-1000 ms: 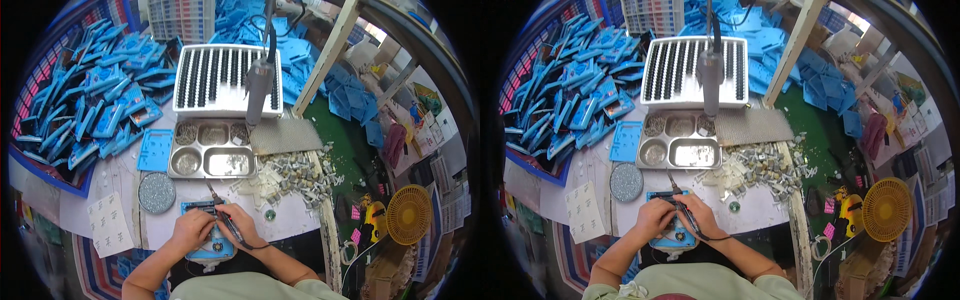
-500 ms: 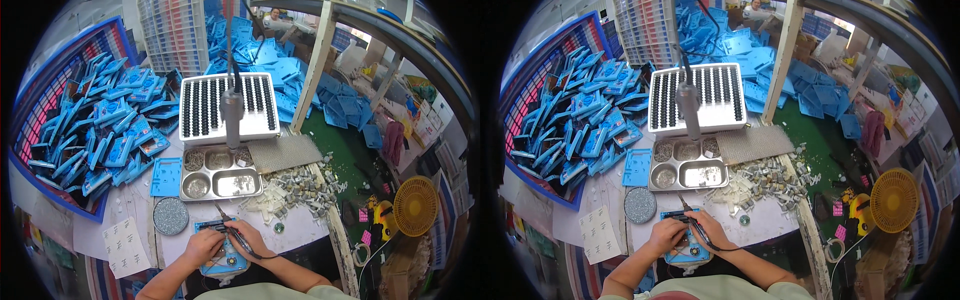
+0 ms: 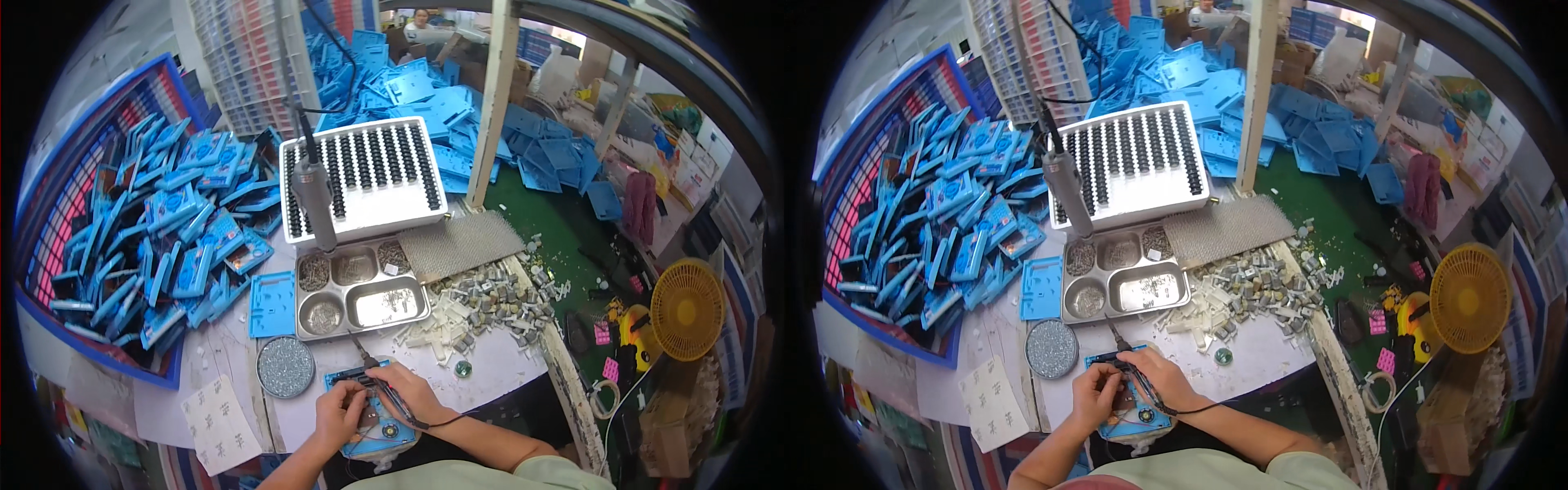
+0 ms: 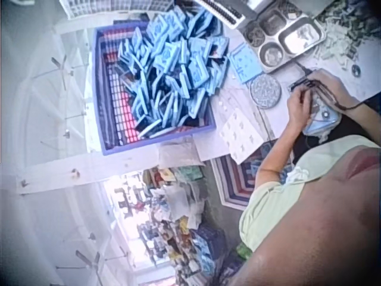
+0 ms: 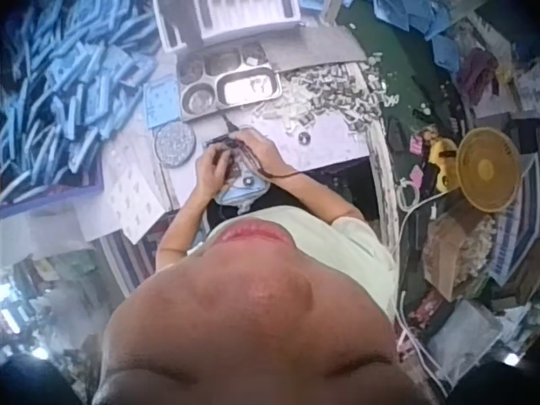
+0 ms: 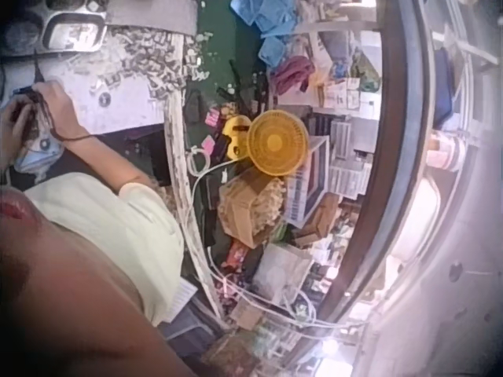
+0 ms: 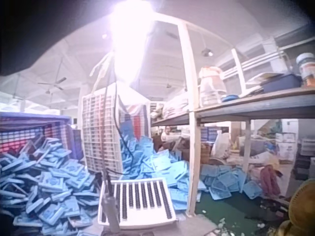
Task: Assembling a blue plastic electronic device by fastening screws and soldering internal wiring.
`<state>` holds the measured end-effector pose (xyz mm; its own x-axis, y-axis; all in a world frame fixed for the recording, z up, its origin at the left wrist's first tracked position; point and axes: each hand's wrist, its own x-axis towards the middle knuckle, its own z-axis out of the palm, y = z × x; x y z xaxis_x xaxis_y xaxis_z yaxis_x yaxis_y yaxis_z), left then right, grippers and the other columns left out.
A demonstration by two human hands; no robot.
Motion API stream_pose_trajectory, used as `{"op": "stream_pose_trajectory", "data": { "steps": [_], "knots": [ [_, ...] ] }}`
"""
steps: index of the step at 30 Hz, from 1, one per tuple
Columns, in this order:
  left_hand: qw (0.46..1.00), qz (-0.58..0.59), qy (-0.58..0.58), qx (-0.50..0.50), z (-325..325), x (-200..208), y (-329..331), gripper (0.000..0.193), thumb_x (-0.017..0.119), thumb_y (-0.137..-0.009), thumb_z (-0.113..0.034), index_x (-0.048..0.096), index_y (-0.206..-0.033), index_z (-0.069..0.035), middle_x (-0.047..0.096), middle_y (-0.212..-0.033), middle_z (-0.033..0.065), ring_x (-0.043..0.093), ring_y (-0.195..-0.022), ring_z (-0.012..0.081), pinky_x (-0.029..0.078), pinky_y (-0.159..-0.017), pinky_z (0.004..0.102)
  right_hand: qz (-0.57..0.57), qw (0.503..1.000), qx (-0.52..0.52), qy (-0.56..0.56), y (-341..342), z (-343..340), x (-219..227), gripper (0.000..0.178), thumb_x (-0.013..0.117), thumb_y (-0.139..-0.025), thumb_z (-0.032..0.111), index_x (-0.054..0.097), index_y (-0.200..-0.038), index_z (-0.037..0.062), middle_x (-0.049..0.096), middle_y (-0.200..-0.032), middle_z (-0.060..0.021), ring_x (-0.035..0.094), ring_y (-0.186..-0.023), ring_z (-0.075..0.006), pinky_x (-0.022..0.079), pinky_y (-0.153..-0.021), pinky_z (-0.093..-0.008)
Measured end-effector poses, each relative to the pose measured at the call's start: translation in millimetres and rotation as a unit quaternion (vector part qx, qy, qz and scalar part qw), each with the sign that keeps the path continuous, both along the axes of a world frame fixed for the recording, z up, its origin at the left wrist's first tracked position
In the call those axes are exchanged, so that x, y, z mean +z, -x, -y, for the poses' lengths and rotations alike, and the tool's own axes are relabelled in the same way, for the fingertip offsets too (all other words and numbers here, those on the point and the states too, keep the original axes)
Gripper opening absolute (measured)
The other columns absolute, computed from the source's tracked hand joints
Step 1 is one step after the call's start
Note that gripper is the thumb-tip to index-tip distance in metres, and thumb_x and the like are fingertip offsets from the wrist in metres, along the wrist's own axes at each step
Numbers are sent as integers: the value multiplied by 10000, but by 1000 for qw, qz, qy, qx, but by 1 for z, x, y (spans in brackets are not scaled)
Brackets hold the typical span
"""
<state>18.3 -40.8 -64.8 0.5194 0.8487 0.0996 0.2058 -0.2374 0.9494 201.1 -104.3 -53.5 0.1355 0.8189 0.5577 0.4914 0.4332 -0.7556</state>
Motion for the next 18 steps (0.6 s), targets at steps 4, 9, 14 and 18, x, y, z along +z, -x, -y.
{"op": "stream_pose_trajectory", "data": {
  "steps": [4,9,14,18],
  "knots": [
    [997,-45,-65,-13,1,7,-3,81,670,-957,-39,673,-1008,23,714,-822,97,682,-703,125,545,-639,265,-27,999,20,22,0,3,-4,570,720,-796,-86,579,-1316,98,598,-982,-118,650,-794,-271,535,-701,-334],
    [996,-74,-44,-17,2,7,-7,52,657,-959,-13,677,-984,28,701,-819,84,664,-725,108,534,-648,261,-61,997,32,41,1,8,-10,472,648,-876,-36,584,-1324,97,584,-1000,-127,649,-796,-253,533,-713,-316],
    [990,-33,-139,12,6,3,-4,84,738,-879,-68,701,-936,-19,672,-793,106,651,-638,211,510,-588,332,6,1000,21,9,2,7,1,430,588,-929,-16,578,-1342,103,560,-1053,-122,654,-865,-214,526,-753,-299],
    [957,-112,-266,-13,5,20,-13,144,774,-789,-80,699,-911,-74,665,-867,72,627,-810,287,465,-735,406,-129,979,91,126,-3,19,-8,407,578,-935,-3,582,-1336,64,559,-1045,-124,641,-775,-230,531,-655,-328]
  ]
}}
